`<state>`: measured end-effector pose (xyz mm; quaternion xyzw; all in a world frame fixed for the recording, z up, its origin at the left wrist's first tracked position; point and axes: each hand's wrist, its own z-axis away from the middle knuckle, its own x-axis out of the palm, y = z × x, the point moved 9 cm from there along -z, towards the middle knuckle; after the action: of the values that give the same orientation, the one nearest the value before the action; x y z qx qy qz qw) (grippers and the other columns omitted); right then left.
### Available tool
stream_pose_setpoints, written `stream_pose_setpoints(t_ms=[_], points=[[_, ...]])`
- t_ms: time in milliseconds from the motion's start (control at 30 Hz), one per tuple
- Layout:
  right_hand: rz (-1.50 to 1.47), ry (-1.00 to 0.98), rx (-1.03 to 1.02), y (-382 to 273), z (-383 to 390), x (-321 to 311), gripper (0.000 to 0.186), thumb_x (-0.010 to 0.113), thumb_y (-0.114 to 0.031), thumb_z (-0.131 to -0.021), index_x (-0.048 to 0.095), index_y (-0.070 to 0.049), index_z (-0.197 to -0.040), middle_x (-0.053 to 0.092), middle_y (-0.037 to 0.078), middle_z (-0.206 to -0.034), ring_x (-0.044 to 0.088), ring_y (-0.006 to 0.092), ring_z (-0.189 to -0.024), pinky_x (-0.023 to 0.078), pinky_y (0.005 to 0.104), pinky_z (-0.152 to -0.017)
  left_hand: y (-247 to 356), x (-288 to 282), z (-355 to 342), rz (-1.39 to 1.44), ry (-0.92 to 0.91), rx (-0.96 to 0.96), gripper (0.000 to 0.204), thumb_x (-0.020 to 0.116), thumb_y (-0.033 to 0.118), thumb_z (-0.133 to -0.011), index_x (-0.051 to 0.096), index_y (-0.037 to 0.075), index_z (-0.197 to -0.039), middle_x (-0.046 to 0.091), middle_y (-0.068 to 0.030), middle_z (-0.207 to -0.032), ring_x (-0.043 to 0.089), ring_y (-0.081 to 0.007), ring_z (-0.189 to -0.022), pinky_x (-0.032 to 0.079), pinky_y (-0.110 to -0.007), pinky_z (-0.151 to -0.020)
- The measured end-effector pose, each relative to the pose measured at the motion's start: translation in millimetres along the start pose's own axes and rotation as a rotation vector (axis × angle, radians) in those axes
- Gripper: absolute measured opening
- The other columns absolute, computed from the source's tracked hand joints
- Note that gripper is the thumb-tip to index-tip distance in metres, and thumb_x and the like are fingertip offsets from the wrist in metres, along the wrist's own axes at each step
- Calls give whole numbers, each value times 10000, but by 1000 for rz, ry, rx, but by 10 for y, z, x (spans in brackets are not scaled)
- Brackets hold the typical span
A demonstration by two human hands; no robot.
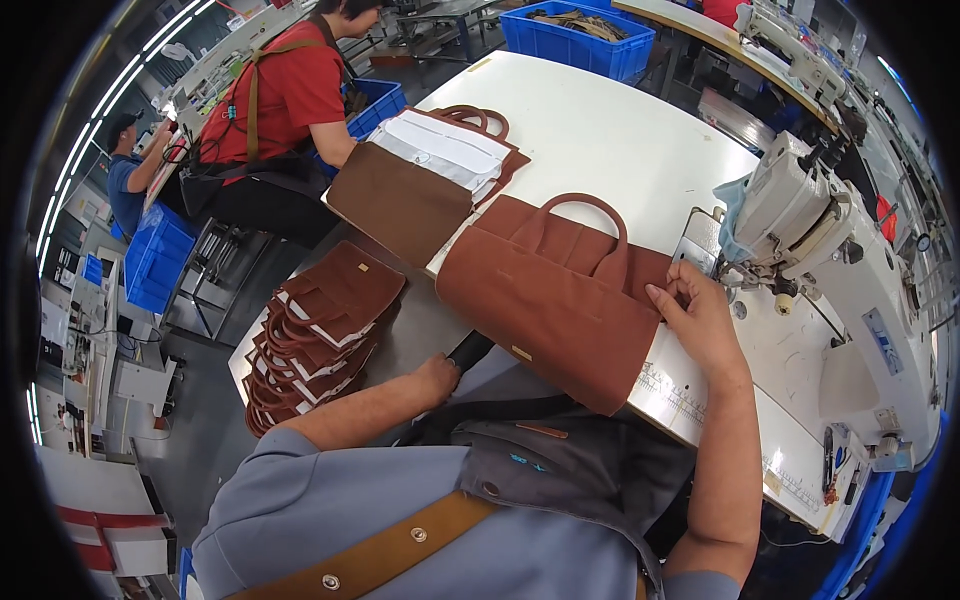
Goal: The recorder is using an industrial sewing machine to stitch a leather bag.
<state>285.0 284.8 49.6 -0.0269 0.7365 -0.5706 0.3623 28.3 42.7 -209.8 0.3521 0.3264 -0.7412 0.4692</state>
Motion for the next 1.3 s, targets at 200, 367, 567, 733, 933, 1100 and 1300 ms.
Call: stream_pose_setpoints(t_ms=[200,367,567,733,933,1100,1300], points=[[10,6,3,-16,6,6,202,714,-101,-961,529,-44,-901,543,-35,-678,447,30,-619,358,229,-561,-21,73,-76,31,-19,-19,184,710,219,-823,782,126,-965,755,-55,-1029,692,-214,-1038,484,-369,-889],[16,-2,3,-35,2,4,204,711,-93,-962,523,-47,-899,542,-42,-677,443,23,-624,357,226,-562,-49,106,-102,46,-5,-60,183,703,217,-838,784,132,-977,757,-48,-1035,693,-211,-1040,483,-365,-889],[-47,-2,13,-7,9,40,188,701,-60,-965,523,-58,-906,528,-58,-682,441,12,-632,357,214,-558,-46,106,-130,26,-48,-79,199,701,231,-847,790,142,-1001,760,-44,-1045,691,-196,-1059,483,-357,-889],[-62,27,2,48,-18,13,190,703,-53,-963,524,-64,-902,523,-61,-671,436,8,-620,353,205,-542,-17,-9,-59,103,-61,-68,297,794,282,-772,758,79,-985,748,-74,-1035,696,-220,-1047,498,-362,-919],[-5,32,16,103,-16,-4,198,716,-65,-959,528,-64,-897,521,-66,-655,438,11,-596,352,208,-544,-11,112,-105,102,-43,-50,269,748,258,-813,752,79,-1014,745,-73,-1048,692,-217,-1058,492,-359,-923],[-20,35,1,106,-29,2,209,721,-64,-955,523,-63,-888,530,-63,-663,431,11,-605,354,211,-550,-19,123,-121,93,-48,-63,261,732,246,-827,746,82,-1029,745,-70,-1053,690,-215,-1066,490,-359,-924],[-8,34,5,59,-20,4,210,715,-60,-957,518,-63,-884,529,-61,-665,424,17,-609,355,216,-553,-40,125,-138,107,-58,-78,268,746,248,-817,746,88,-1032,745,-68,-1057,688,-210,-1075,487,-359,-926]])
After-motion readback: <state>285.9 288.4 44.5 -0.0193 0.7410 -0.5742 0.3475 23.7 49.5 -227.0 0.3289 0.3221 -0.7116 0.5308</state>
